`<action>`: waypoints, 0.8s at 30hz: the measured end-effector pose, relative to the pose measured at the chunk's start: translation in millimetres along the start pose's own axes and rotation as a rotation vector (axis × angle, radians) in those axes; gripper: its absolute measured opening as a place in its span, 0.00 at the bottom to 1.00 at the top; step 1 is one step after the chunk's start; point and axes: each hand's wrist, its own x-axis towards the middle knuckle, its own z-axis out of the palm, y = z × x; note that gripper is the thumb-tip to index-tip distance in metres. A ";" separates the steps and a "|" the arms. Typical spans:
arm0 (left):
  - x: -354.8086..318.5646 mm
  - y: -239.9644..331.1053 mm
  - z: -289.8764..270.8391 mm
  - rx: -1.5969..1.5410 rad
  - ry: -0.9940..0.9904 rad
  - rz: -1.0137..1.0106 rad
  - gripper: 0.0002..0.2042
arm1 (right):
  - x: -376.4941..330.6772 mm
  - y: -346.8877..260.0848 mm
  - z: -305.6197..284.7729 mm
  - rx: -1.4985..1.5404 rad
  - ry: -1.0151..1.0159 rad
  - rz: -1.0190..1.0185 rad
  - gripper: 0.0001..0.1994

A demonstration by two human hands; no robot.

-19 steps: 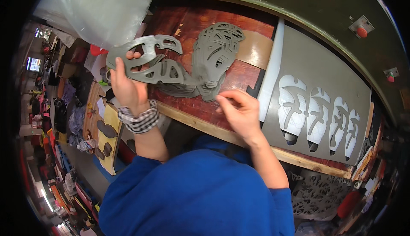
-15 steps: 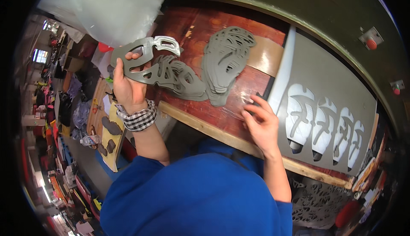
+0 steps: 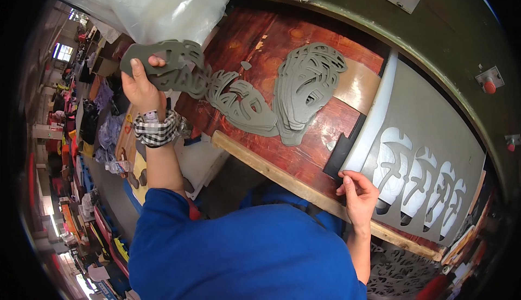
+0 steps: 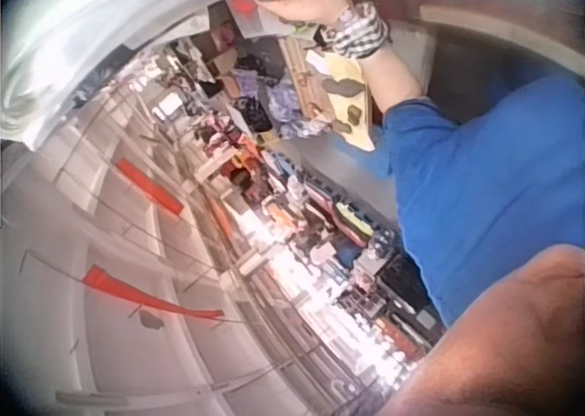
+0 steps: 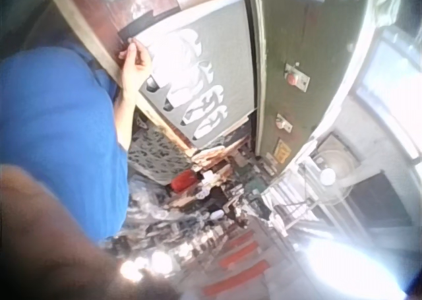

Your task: The person operates a die-cutting machine to cut decorative shapes from sheets of material. They place a sheet and a die on the machine, press a button to cut, then remove the cut pieces and the remaining sheet. The person repeats this process with multiple sheets and dies, occasionally using tape to secure the dies.

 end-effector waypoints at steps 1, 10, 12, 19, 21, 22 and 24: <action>-2.3 -3.6 2.6 0.123 -0.010 0.097 0.13 | 1.0 -0.8 1.3 0.002 -0.010 -0.003 0.07; -132.3 -67.0 48.1 0.963 -0.909 0.571 0.25 | 5.5 -6.7 10.6 -0.060 -0.053 0.033 0.07; -139.3 -76.4 41.0 0.918 -0.978 0.232 0.27 | 6.0 -8.3 5.4 -0.053 -0.038 0.014 0.07; -132.6 -57.9 42.3 0.735 -0.810 0.260 0.29 | -0.9 -16.7 -39.1 -0.079 0.086 -0.063 0.08; -146.5 -43.3 60.6 0.709 -0.605 0.249 0.22 | -7.1 -24.6 -62.7 -0.124 0.217 -0.096 0.08; -155.8 -37.1 73.9 0.637 -0.565 0.219 0.18 | -12.2 -29.7 -77.3 -0.169 0.318 -0.108 0.08; -181.2 -26.2 112.8 0.478 -0.557 0.265 0.14 | -21.0 -34.6 -106.6 -0.173 0.526 -0.081 0.08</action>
